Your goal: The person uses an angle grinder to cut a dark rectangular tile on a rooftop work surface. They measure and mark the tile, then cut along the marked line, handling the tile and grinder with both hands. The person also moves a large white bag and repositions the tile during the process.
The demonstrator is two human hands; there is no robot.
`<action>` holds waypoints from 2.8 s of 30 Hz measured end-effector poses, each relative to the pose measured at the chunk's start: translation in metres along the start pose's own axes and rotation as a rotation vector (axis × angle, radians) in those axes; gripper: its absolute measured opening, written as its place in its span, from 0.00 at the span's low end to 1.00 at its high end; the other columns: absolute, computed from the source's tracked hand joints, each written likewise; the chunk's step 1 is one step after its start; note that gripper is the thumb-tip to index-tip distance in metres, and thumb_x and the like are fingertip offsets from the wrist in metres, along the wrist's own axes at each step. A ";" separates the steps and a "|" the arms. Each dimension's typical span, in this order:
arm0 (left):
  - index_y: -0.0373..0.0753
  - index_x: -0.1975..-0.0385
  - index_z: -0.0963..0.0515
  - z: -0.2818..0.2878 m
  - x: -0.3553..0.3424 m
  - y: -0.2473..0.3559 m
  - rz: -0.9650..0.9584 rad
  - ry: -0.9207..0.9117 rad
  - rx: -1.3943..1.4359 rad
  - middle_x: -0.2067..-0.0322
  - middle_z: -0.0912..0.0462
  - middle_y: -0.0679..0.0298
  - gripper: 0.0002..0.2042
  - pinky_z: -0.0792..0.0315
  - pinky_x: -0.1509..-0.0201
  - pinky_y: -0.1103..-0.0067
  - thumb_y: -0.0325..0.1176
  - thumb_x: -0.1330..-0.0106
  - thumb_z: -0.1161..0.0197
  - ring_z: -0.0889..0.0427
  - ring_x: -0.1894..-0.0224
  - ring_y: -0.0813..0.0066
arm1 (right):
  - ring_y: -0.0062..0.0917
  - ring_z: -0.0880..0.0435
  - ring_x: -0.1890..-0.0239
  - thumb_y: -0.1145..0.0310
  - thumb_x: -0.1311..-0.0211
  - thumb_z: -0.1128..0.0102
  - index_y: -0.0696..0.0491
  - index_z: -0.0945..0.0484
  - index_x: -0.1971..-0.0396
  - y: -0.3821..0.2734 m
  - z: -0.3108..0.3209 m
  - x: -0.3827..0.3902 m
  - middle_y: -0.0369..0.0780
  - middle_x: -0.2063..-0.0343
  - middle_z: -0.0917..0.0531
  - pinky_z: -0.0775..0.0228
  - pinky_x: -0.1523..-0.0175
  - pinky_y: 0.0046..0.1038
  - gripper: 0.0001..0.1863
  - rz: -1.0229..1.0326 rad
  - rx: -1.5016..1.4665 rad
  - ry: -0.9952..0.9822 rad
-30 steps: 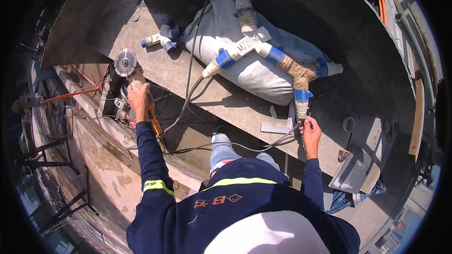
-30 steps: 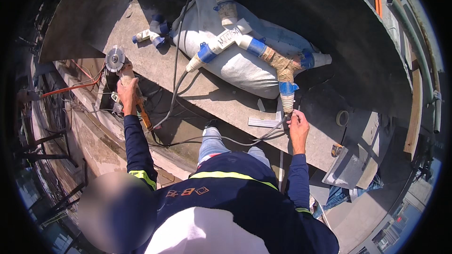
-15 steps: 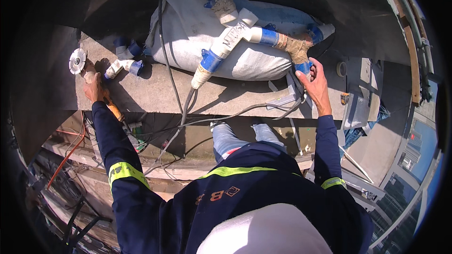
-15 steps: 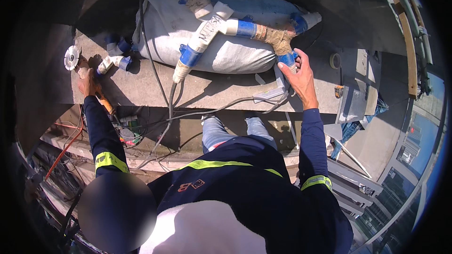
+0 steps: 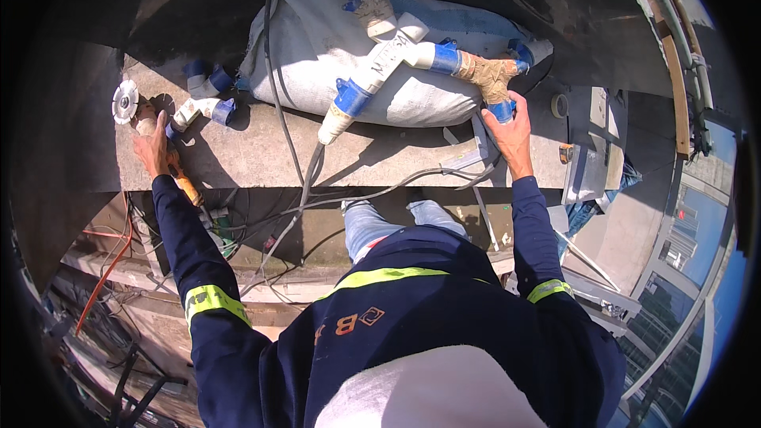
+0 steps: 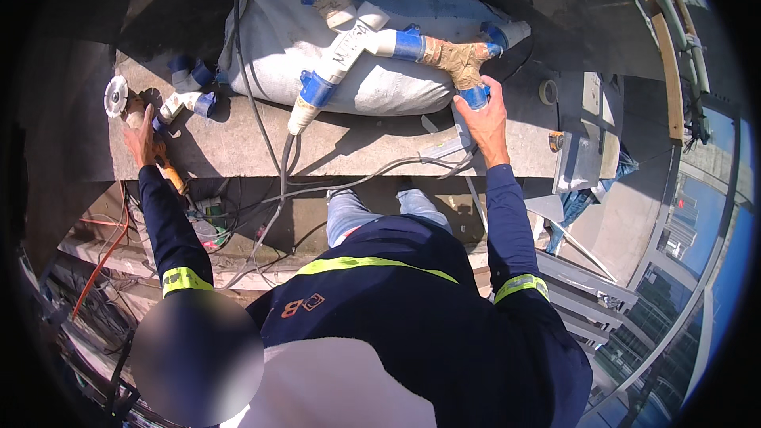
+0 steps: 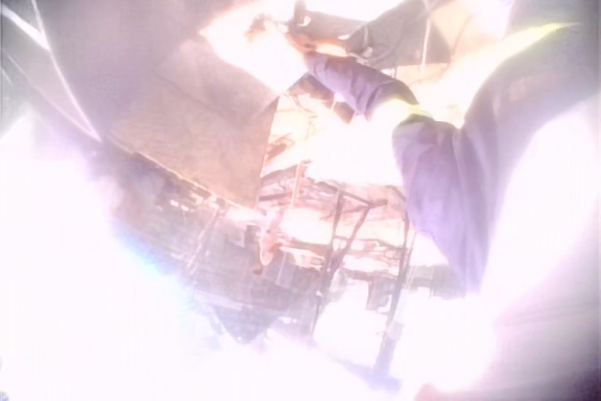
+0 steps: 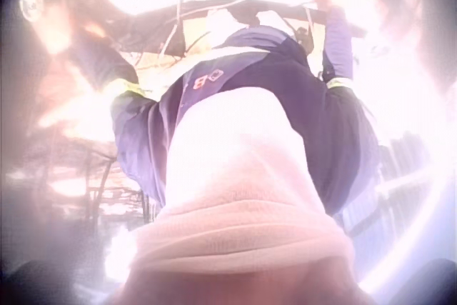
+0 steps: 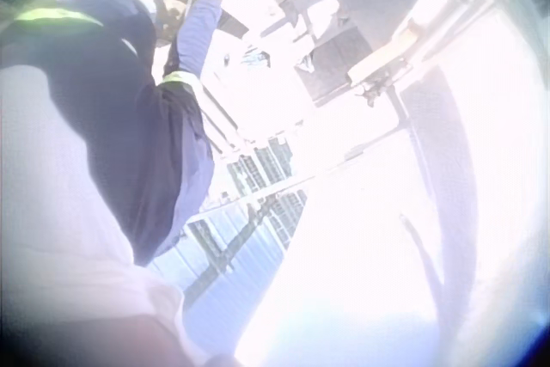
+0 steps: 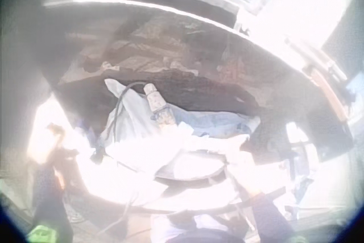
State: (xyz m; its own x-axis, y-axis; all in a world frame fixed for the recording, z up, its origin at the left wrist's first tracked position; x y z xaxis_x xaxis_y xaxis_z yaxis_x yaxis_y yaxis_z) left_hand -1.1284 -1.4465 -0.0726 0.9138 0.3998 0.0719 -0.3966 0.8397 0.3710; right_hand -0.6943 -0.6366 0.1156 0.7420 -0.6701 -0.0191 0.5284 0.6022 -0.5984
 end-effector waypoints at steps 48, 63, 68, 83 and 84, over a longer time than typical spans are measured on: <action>0.28 0.37 0.24 0.089 0.477 0.067 -0.329 0.020 0.589 0.43 0.19 0.54 0.27 0.21 0.38 0.70 0.22 0.35 0.23 0.16 0.44 0.62 | 0.39 0.13 0.40 0.64 0.51 0.08 0.60 0.26 0.32 0.070 -0.069 -0.178 0.47 0.36 0.18 0.19 0.33 0.40 0.47 -0.159 -1.126 -0.015; 0.28 0.40 0.24 0.118 0.538 0.081 -0.239 0.149 0.485 0.50 0.13 0.55 0.25 0.20 0.44 0.73 0.26 0.33 0.22 0.15 0.51 0.67 | 0.55 0.14 0.41 0.56 0.40 0.24 0.59 0.27 0.32 0.165 -0.069 -0.018 0.58 0.44 0.15 0.24 0.33 0.49 0.39 -0.001 0.280 -0.587; 0.27 0.40 0.25 0.121 0.525 0.161 -0.385 0.072 0.456 0.52 0.14 0.54 0.25 0.19 0.45 0.71 0.29 0.32 0.22 0.16 0.53 0.67 | 0.51 0.17 0.39 0.55 0.40 0.19 0.55 0.29 0.35 0.179 -0.076 0.008 0.55 0.45 0.19 0.32 0.32 0.53 0.39 -0.001 0.344 -0.404; 0.27 0.35 0.25 0.082 0.492 0.178 -0.430 -0.041 0.352 0.44 0.16 0.49 0.28 0.22 0.39 0.68 0.32 0.30 0.23 0.17 0.44 0.62 | 0.52 0.11 0.45 0.67 0.32 0.33 0.66 0.35 0.27 0.410 0.223 0.024 0.61 0.49 0.13 0.22 0.37 0.47 0.38 -0.561 -0.174 0.328; 0.27 0.34 0.25 0.090 0.503 0.213 -0.508 -0.031 0.345 0.43 0.16 0.51 0.28 0.22 0.38 0.69 0.31 0.29 0.24 0.17 0.44 0.63 | 0.41 0.11 0.51 0.65 0.31 0.31 0.67 0.29 0.37 0.445 0.235 0.010 0.53 0.53 0.13 0.20 0.42 0.42 0.30 -0.596 -0.281 0.375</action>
State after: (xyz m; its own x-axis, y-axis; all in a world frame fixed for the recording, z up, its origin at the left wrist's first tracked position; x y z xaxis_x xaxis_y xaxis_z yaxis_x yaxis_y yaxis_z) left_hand -0.7455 -1.1002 0.1260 0.9853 -0.0345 -0.1675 0.1358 0.7532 0.6436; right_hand -0.3548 -0.2728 0.0373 0.1470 -0.9805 0.1302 0.6335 -0.0078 -0.7737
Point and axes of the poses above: each hand's wrist, its own x-axis away from the middle knuckle, its own z-axis out of the back of the hand, y = z × x, the point moved 10 cm from there along -x, towards the middle knuckle
